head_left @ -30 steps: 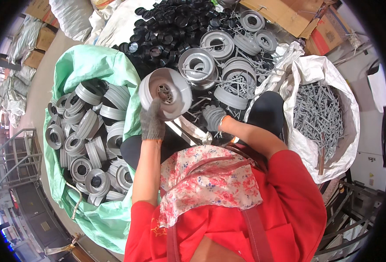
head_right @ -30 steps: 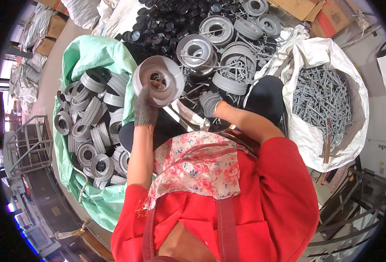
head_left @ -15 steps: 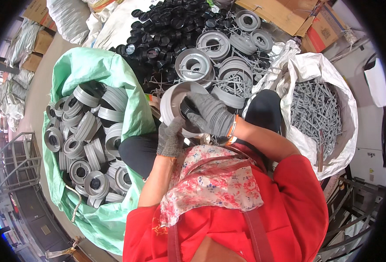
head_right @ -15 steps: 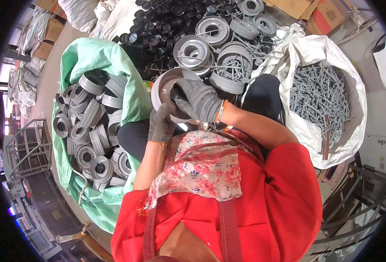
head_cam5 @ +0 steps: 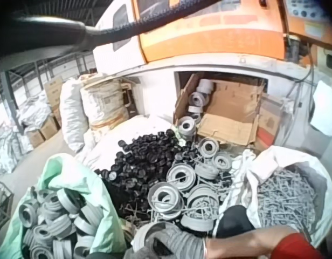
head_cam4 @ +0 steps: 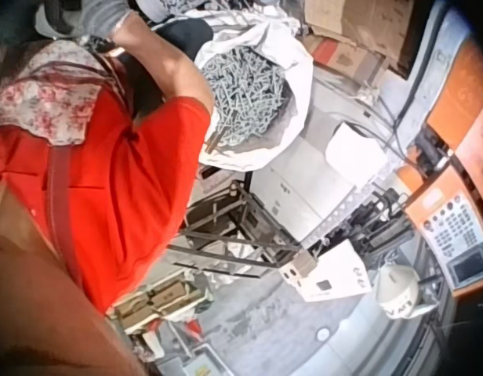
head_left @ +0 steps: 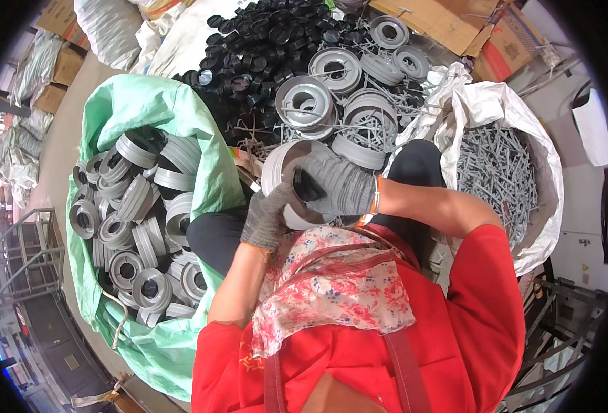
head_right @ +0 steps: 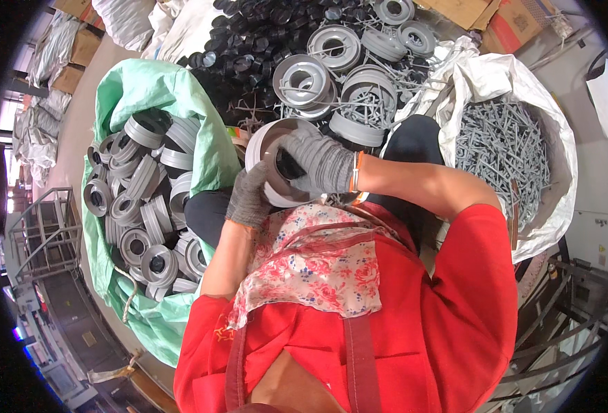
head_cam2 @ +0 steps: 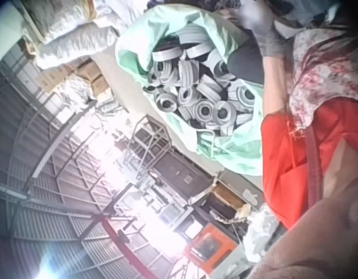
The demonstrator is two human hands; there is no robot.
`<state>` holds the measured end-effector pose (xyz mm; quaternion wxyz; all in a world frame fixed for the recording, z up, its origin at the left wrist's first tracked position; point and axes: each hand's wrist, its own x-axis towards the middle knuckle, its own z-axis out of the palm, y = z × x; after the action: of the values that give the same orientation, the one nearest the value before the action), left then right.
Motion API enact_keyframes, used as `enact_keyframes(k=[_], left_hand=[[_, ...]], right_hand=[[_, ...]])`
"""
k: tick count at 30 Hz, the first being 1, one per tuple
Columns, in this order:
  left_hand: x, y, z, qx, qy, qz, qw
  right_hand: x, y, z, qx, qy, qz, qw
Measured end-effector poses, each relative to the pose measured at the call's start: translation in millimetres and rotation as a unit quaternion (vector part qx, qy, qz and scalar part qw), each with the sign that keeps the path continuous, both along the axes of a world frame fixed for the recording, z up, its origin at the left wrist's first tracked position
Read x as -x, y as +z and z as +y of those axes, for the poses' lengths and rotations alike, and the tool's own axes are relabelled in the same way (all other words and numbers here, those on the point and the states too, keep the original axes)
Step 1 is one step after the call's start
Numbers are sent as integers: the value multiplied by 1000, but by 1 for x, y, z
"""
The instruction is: The person sits on the floor and assembles circular metal parts by inserting black plastic caps into their centers. They pick up each metal ring, place a cap inside, and then set the assembled unit into a green sack.
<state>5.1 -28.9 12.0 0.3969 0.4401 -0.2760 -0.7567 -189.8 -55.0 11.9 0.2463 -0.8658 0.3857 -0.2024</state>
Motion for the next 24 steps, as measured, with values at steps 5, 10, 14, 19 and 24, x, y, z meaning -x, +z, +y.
enact_keyframes(k=[5, 10, 14, 19, 24], left_hand=[[12, 6, 14, 87, 66, -106, 988], [16, 18, 24, 208, 52, -223, 951], [0, 32, 24, 464, 96, -540, 696], [-62, 65, -12, 499, 319, -597, 541], [-23, 21, -9, 198, 115, -330, 916]], right_hand=[[4, -2, -13, -406, -72, 11, 911], [-4, -39, 6, -221, -95, -171, 955], [0, -38, 1, -500, -113, -201, 835], [66, -79, -30, 31, -224, 300, 927], [70, -108, -21, 4, -228, 266, 937]])
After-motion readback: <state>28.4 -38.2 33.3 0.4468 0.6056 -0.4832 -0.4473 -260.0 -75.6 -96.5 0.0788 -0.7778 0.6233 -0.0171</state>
